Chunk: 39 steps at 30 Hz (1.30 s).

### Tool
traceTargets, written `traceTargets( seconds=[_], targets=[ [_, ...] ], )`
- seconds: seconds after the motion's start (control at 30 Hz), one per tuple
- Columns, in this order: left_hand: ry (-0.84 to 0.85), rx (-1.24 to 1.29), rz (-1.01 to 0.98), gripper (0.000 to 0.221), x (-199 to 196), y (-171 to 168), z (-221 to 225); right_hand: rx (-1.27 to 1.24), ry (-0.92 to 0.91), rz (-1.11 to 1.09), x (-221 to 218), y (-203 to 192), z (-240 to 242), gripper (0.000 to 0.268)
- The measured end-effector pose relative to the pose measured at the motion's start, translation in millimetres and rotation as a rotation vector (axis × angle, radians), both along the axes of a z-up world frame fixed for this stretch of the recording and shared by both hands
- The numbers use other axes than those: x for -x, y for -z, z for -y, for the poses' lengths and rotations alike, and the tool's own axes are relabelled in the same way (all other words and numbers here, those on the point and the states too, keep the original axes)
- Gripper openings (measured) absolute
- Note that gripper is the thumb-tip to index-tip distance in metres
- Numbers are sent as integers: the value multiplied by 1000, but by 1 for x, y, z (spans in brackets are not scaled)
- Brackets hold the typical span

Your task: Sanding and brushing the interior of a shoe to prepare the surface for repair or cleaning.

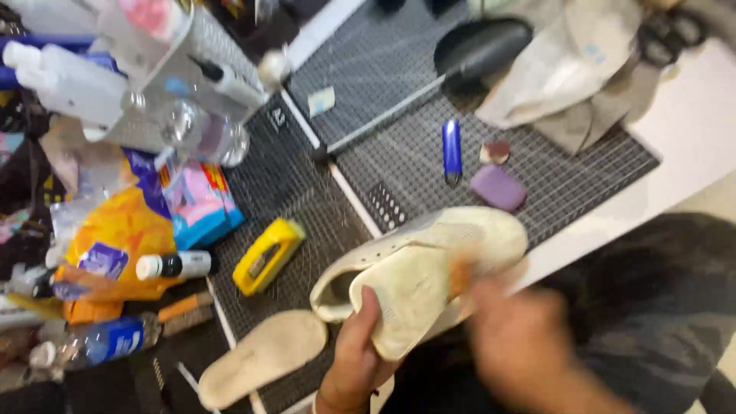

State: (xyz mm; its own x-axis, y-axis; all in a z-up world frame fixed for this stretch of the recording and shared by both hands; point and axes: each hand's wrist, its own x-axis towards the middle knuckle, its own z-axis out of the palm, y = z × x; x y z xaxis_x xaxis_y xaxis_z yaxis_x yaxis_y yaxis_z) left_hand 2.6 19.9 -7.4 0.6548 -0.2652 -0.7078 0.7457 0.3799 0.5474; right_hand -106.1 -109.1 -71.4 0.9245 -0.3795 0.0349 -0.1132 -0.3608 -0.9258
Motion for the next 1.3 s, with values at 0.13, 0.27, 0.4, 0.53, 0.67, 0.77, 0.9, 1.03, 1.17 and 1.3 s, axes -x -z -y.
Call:
traceTargets(
  seconds=[0.13,0.27,0.4,0.53,0.67,0.77,0.9,1.03,1.17,1.3],
  targets=[
    [136,-13,-80,60,-26,-12,2,-268,-261,-1082,35,151,-27,24],
    [1245,-1307,-350,41,-45,46,-29,-27,363,-256,-13,-55,59,29],
    [974,-557,1425,66,-19,-63,8,24,408,83,-20,-68,79,37],
    [420,-908,1648,58,2,-22,28,206,217,-28,-13,-44,88,45],
    [496,-793,1176,28,-3,-33,42,454,-21,187,-26,-62,86,29],
    [421,-685,1091,29,-10,-39,43,682,-125,431,-43,-85,94,35],
    [490,-629,931,29,-10,-40,41,751,-537,460,-63,-100,95,33],
    [557,-787,934,52,-15,-32,43,780,-660,387,-69,-108,101,33],
    [512,-640,940,25,-11,-25,36,746,-517,298,-66,-98,118,36],
    [624,-667,1029,15,-12,-18,33,745,-574,316,-63,-98,115,36]
  ],
)
